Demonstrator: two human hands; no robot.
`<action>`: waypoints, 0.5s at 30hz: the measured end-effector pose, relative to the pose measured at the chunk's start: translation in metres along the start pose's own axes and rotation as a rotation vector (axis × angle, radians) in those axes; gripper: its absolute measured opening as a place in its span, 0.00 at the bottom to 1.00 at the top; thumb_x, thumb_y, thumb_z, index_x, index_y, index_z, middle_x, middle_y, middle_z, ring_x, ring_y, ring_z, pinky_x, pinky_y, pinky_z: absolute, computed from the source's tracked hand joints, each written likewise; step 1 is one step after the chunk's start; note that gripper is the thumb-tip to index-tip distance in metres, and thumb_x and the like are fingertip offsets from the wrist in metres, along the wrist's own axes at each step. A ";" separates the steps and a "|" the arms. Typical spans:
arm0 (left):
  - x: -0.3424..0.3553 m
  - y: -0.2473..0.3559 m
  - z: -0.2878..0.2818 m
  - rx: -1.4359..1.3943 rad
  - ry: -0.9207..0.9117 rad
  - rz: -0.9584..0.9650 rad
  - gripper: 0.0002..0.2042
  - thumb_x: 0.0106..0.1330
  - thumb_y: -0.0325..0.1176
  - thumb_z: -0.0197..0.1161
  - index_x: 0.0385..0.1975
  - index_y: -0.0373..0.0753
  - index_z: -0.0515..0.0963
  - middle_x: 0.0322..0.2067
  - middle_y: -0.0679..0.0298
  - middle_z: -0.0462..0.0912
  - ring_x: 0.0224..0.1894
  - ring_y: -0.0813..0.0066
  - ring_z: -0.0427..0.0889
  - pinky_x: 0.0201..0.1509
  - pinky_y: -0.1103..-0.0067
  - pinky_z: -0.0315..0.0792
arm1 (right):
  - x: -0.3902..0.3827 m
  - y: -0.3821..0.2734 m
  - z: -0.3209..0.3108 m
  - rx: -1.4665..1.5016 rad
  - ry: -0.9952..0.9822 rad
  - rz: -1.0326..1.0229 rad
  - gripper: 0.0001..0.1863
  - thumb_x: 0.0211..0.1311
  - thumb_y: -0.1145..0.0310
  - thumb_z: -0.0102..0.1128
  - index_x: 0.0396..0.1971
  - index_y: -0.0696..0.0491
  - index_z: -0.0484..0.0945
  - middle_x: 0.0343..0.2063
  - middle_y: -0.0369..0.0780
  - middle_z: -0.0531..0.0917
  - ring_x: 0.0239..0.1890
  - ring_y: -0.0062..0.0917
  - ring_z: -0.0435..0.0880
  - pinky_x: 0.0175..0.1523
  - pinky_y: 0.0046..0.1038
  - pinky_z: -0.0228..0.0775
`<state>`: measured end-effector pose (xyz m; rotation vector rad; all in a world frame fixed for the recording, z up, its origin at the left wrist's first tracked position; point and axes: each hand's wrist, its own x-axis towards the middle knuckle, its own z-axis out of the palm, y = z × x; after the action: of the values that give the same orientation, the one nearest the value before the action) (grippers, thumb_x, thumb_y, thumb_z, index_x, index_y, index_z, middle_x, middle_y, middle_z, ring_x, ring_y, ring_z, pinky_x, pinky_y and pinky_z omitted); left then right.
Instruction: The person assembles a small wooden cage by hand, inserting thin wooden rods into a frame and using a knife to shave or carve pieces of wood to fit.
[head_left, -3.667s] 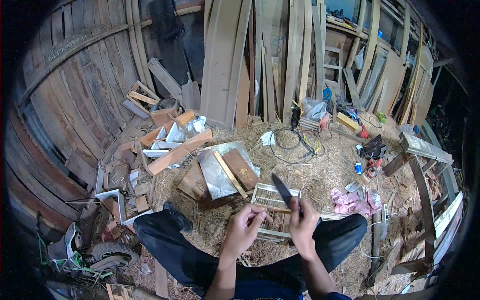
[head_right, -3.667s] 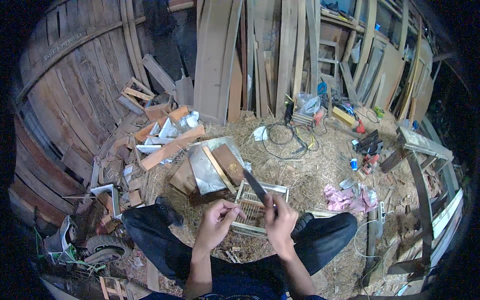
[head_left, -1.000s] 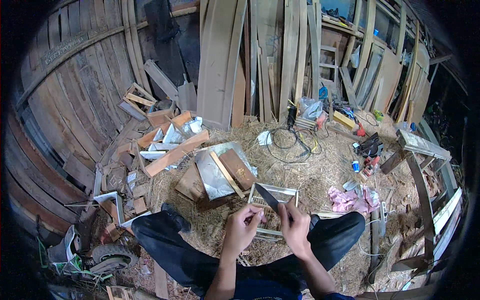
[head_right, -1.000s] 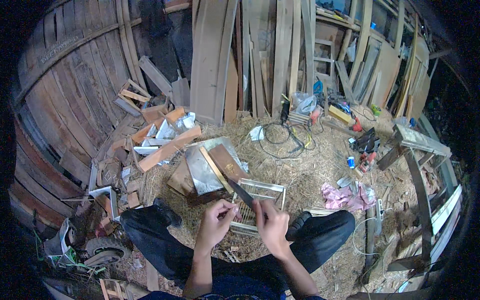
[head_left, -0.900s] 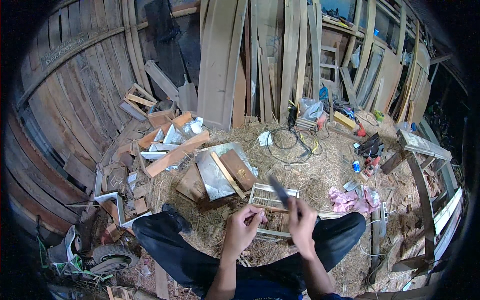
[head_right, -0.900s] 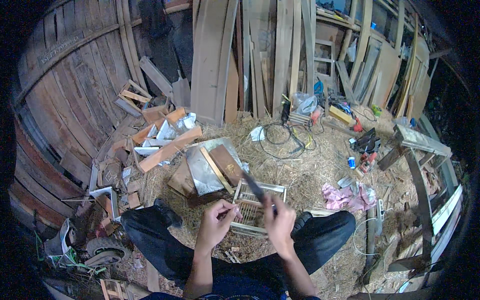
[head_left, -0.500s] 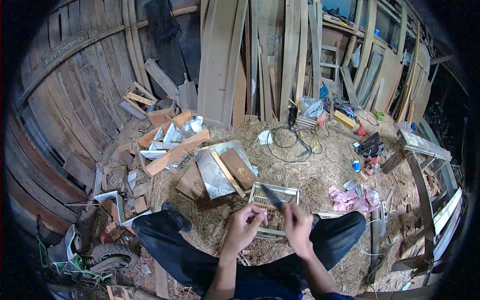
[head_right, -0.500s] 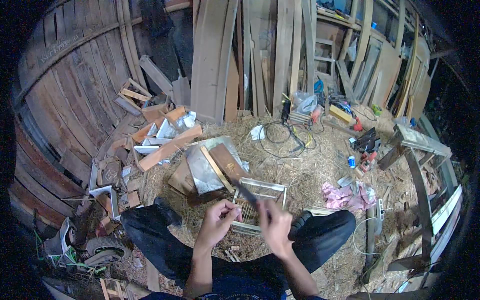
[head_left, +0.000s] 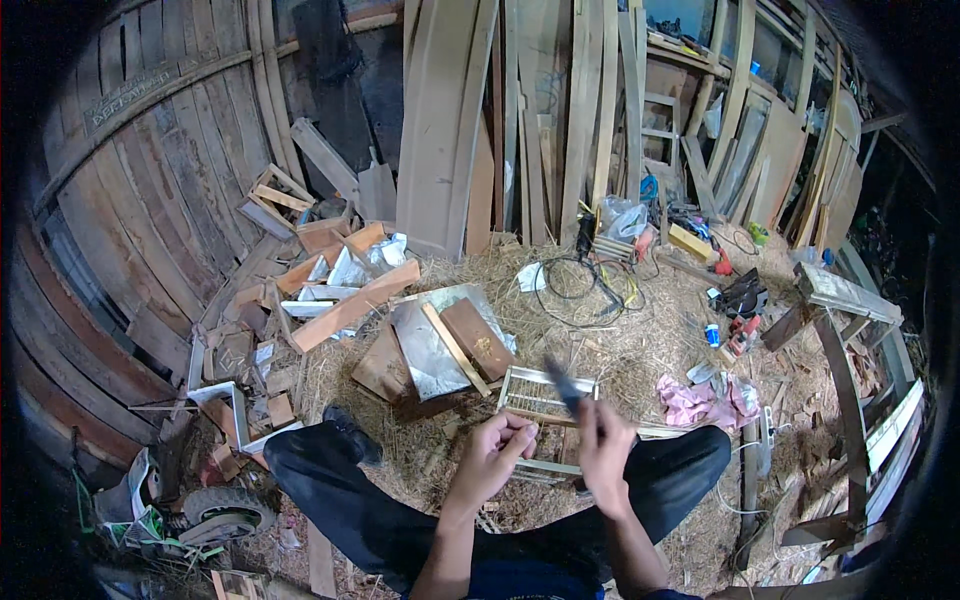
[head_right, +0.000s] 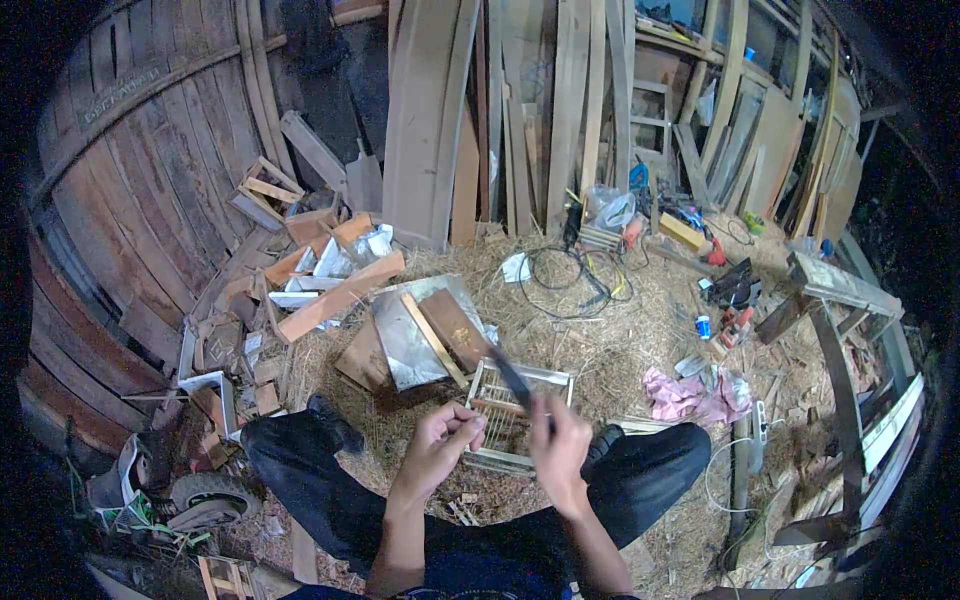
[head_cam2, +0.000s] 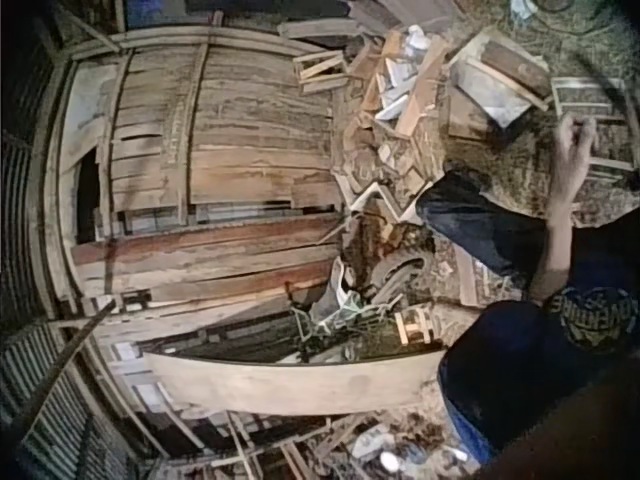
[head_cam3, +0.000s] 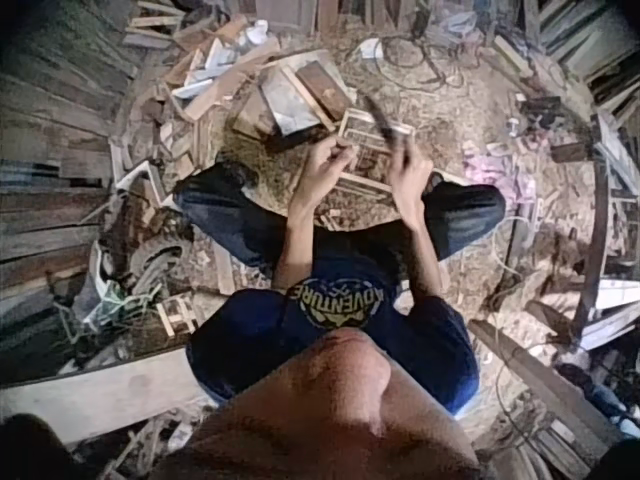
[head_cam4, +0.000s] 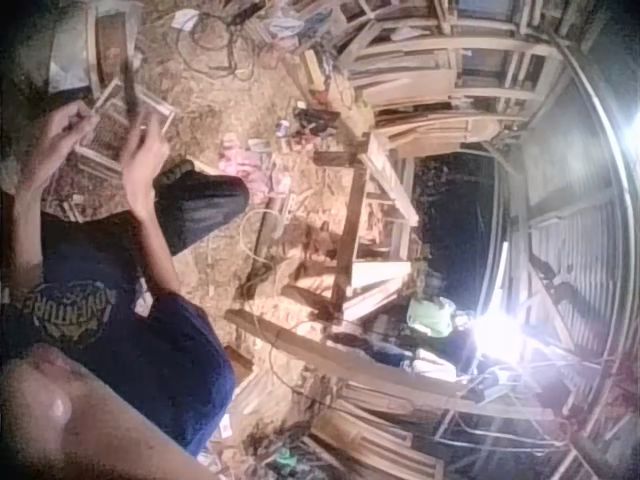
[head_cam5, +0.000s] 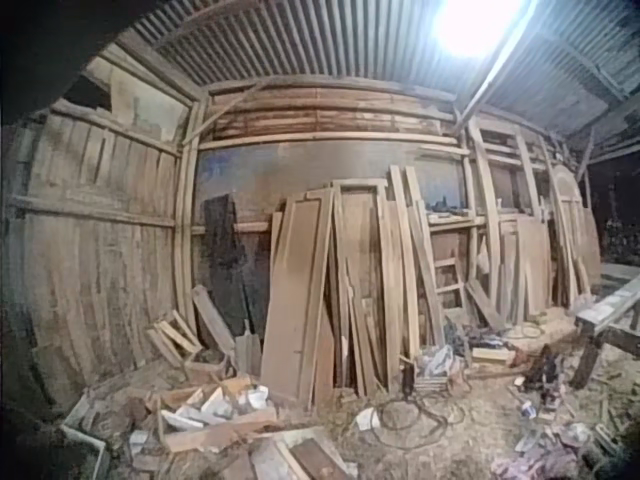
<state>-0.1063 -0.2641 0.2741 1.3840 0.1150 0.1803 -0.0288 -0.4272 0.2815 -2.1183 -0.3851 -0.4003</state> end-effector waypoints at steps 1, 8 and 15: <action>0.000 0.004 0.000 -0.008 0.009 -0.041 0.06 0.73 0.30 0.60 0.36 0.34 0.76 0.25 0.69 0.78 0.29 0.85 0.74 0.36 0.84 0.67 | -0.004 -0.006 0.000 0.016 -0.043 -0.040 0.07 0.69 0.71 0.59 0.32 0.58 0.82 0.23 0.51 0.82 0.23 0.44 0.84 0.27 0.37 0.70; -0.003 0.000 0.001 0.009 -0.018 0.059 0.05 0.72 0.27 0.61 0.35 0.34 0.75 0.25 0.68 0.78 0.30 0.84 0.75 0.36 0.83 0.70 | -0.001 0.004 -0.005 0.005 -0.003 -0.155 0.13 0.70 0.70 0.58 0.25 0.60 0.78 0.15 0.49 0.74 0.15 0.39 0.71 0.23 0.35 0.59; 0.001 0.003 0.002 0.058 0.054 0.054 0.06 0.72 0.29 0.62 0.33 0.35 0.75 0.26 0.69 0.79 0.30 0.85 0.76 0.36 0.83 0.70 | 0.013 0.015 -0.017 0.086 0.160 0.017 0.15 0.73 0.71 0.54 0.24 0.61 0.72 0.15 0.45 0.68 0.18 0.24 0.61 0.24 0.32 0.55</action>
<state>-0.1054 -0.2658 0.2775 1.4413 0.1289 0.2610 -0.0132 -0.4481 0.2850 -1.9894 -0.2858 -0.5300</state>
